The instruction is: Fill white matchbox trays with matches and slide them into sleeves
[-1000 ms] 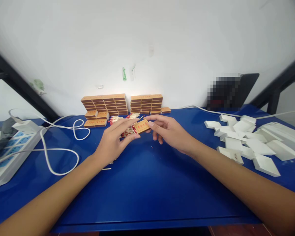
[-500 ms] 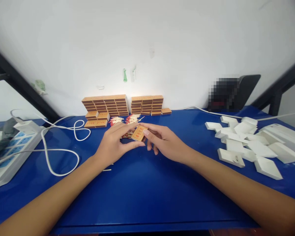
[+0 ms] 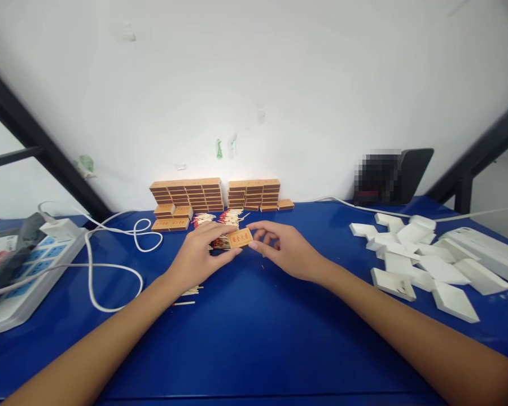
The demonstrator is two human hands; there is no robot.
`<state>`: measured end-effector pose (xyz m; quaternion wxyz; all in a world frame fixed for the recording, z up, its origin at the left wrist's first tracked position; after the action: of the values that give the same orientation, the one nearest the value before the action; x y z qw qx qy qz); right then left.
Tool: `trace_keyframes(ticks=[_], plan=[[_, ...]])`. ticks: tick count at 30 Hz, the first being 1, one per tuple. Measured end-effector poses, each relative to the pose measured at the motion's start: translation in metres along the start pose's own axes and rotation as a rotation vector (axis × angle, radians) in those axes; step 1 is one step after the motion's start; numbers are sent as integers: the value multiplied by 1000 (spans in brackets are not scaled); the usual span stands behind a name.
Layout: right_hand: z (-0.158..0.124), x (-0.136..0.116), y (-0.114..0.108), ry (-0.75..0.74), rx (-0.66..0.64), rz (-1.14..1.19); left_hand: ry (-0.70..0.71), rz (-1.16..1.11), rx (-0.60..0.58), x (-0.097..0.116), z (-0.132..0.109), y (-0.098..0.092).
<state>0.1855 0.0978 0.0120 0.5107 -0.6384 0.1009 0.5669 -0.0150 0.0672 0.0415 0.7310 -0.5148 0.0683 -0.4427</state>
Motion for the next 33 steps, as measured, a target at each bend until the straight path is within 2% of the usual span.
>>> trace_keyframes(ticks=[3,6,9,11,13,16,19,25,33], plan=[[-1,-3,2,-32,-9,-127,27,34,-42,1,1,1],[-3,-7,0,-64,1,-293,41,99,-83,-9,5,-9],[-5,-8,-6,-60,33,-412,-35,225,-64,-40,7,-42],[-6,-9,-10,-49,48,-442,-165,312,-28,-69,3,-72],[-6,-10,-13,-40,63,-458,-314,385,-46,-96,-3,-97],[-6,-12,-15,-27,82,-474,-450,392,-75,-121,-14,-116],[-6,-15,-14,-36,87,-494,-496,421,-64,-128,-17,-113],[-7,-20,-14,-55,81,-537,-441,550,-118,-125,-9,-84],[-5,-17,-13,-43,65,-549,-464,641,-77,-124,-11,-81]])
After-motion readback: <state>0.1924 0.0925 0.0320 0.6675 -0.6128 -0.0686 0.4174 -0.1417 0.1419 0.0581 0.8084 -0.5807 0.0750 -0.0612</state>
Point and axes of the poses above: each hand's wrist, its own z-axis towards the middle knuckle, its own y-axis out of the palm, x = y × z, the point moved 6 cm from there along z, towards the middle knuckle, and after that the axes turned 14 degrees about -x, right-handed, at the moved point
